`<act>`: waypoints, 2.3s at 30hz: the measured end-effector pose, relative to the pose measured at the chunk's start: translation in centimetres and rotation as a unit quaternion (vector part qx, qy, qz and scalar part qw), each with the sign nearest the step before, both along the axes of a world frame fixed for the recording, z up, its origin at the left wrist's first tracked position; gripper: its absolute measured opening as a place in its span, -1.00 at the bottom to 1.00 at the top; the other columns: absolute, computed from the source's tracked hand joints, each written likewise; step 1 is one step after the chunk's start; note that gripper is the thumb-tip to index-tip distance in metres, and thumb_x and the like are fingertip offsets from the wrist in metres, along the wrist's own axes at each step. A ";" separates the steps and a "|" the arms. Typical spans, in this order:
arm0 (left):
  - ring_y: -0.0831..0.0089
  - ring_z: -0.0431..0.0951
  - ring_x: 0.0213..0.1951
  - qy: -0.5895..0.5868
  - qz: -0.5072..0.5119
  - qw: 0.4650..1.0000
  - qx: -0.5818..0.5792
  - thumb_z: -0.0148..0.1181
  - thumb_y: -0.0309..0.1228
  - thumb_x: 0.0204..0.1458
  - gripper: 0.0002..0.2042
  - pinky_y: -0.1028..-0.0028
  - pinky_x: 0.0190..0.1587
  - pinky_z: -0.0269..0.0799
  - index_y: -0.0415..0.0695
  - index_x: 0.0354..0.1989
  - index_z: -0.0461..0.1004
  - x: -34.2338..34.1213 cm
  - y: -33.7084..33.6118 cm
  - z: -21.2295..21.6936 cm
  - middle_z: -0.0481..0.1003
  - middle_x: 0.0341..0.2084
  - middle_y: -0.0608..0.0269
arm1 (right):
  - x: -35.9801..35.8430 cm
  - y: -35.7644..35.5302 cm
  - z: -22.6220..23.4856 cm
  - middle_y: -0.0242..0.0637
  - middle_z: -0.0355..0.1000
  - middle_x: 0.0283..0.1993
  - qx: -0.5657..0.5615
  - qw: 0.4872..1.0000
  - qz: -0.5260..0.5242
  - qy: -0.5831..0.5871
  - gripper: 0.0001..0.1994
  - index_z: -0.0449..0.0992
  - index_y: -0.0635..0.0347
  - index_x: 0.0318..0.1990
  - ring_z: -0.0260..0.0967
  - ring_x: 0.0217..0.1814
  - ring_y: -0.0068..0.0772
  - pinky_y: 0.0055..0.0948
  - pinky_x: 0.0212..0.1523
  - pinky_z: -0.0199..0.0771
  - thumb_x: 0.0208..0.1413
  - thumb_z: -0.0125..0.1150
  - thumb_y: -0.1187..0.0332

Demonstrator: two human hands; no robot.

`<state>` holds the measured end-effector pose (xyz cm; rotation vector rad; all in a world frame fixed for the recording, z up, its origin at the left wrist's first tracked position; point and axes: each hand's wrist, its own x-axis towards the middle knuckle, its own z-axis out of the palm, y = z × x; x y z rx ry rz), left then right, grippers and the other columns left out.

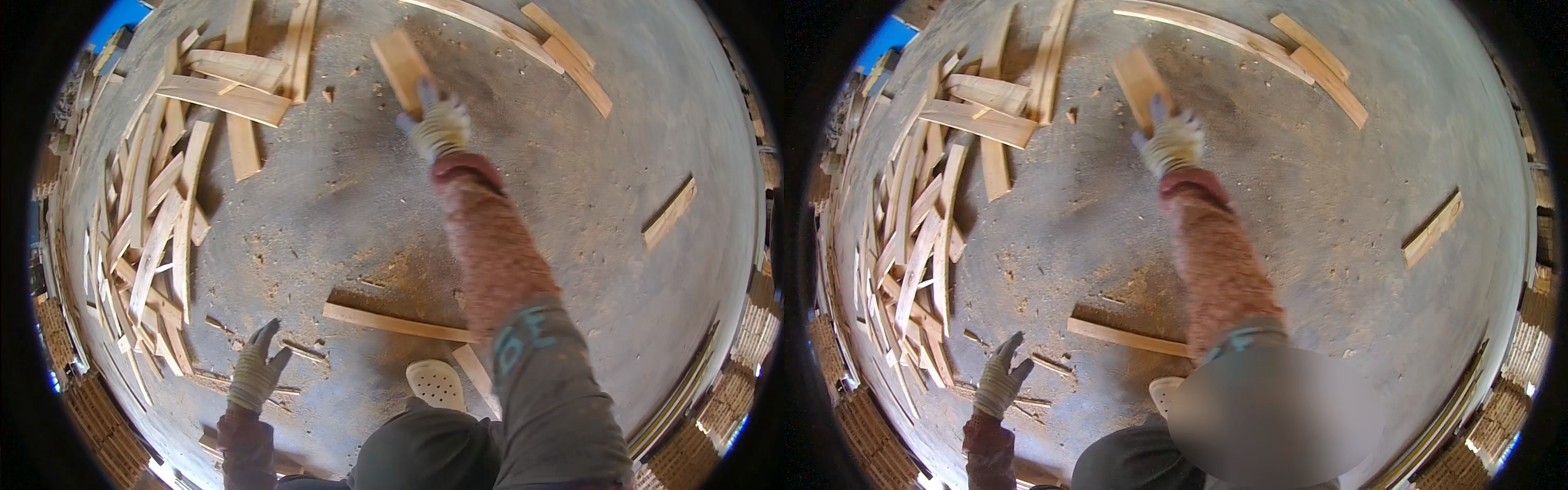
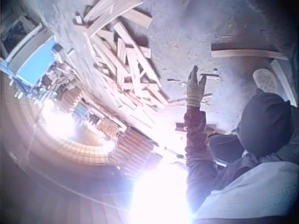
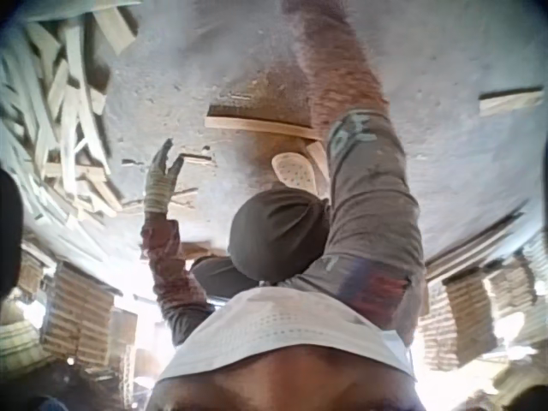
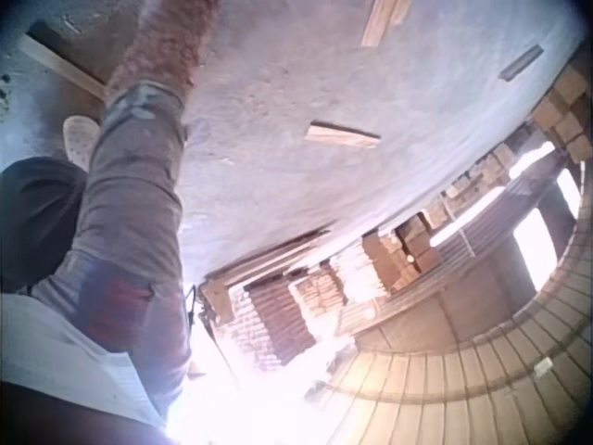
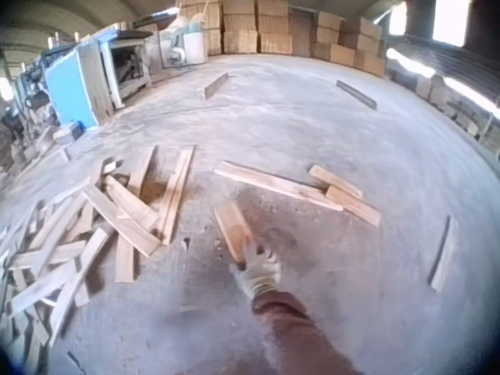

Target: The person picks up thin wooden planks from a scattered pile on the floor and stacks them neatly in a growing pile. The person repeatedly gathers planks, aligns them, and places them into the stack.

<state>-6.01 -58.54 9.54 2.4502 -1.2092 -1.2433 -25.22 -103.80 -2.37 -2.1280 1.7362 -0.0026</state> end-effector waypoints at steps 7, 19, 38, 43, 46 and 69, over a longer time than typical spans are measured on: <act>0.03 0.48 0.24 -0.008 0.002 1.000 0.022 0.30 -0.45 0.13 -0.45 0.23 0.23 0.45 -0.21 0.33 0.38 3.7 -0.1 -4.2 0.47 0.21 -0.09 | -21.1 -21.7 4.5 -0.06 0.63 -0.05 -0.212 0.959 -0.160 -0.102 -0.36 0.55 0.25 0.12 0.59 0.03 -0.05 -0.25 0.09 0.51 -0.05 0.45 0.00; -0.07 0.53 0.15 -0.033 -0.101 0.991 0.083 0.34 -0.38 0.11 -0.46 0.16 0.18 0.48 -0.19 0.29 0.41 3.7 -8.3 -3.6 0.52 0.12 -0.12 | -32.4 -35.1 0.8 -0.46 0.55 -0.34 0.021 0.995 -0.032 0.094 -0.69 0.63 0.03 -0.03 0.45 -0.35 -0.58 -0.47 -0.28 0.44 0.09 0.43 0.19; -0.03 0.51 0.19 0.126 -0.127 0.982 -0.058 0.27 -0.36 0.18 -0.53 0.21 0.24 0.43 -0.22 0.26 0.44 -13.5 -17.4 -8.4 0.50 0.16 -0.16 | -17.1 3.2 0.0 0.22 0.27 0.32 0.063 0.957 -0.067 -0.274 -0.12 0.15 0.32 0.48 0.30 0.36 0.12 -0.18 0.37 0.36 0.03 0.45 0.26; -0.03 0.51 0.18 0.195 -0.123 0.965 -0.128 0.25 -0.38 0.21 -0.56 0.21 0.22 0.44 -0.23 0.25 0.44 -16.7 -18.9 -7.9 0.50 0.15 -0.14 | -7.7 1.5 -0.9 0.19 -0.05 0.54 0.013 0.988 -0.143 0.049 0.18 -0.17 -0.14 0.61 0.01 0.53 0.31 0.26 0.41 0.13 -0.07 0.49 -0.19; -0.01 0.52 0.18 0.193 -0.105 0.966 -0.138 0.24 -0.40 0.22 -0.56 0.22 0.22 0.44 -0.22 0.26 0.44 -16.6 -17.5 -6.9 0.50 0.15 -0.13 | -7.1 1.6 -0.6 0.20 0.01 0.51 0.031 0.985 -0.166 0.032 0.15 -0.18 -0.18 0.60 0.06 0.50 0.35 0.21 0.39 0.22 -0.07 0.51 0.01; 0.19 0.63 -0.01 0.248 0.032 0.963 -0.102 0.23 -0.29 0.25 -0.57 0.31 0.02 0.55 -0.12 0.27 0.47 -19.9 -12.8 -7.0 0.58 0.01 -0.06 | -12.6 11.0 4.2 0.05 -0.41 0.68 0.153 0.940 -0.301 0.052 0.30 -0.47 -0.41 0.60 0.04 0.57 0.25 0.02 0.41 0.31 -0.07 0.57 0.11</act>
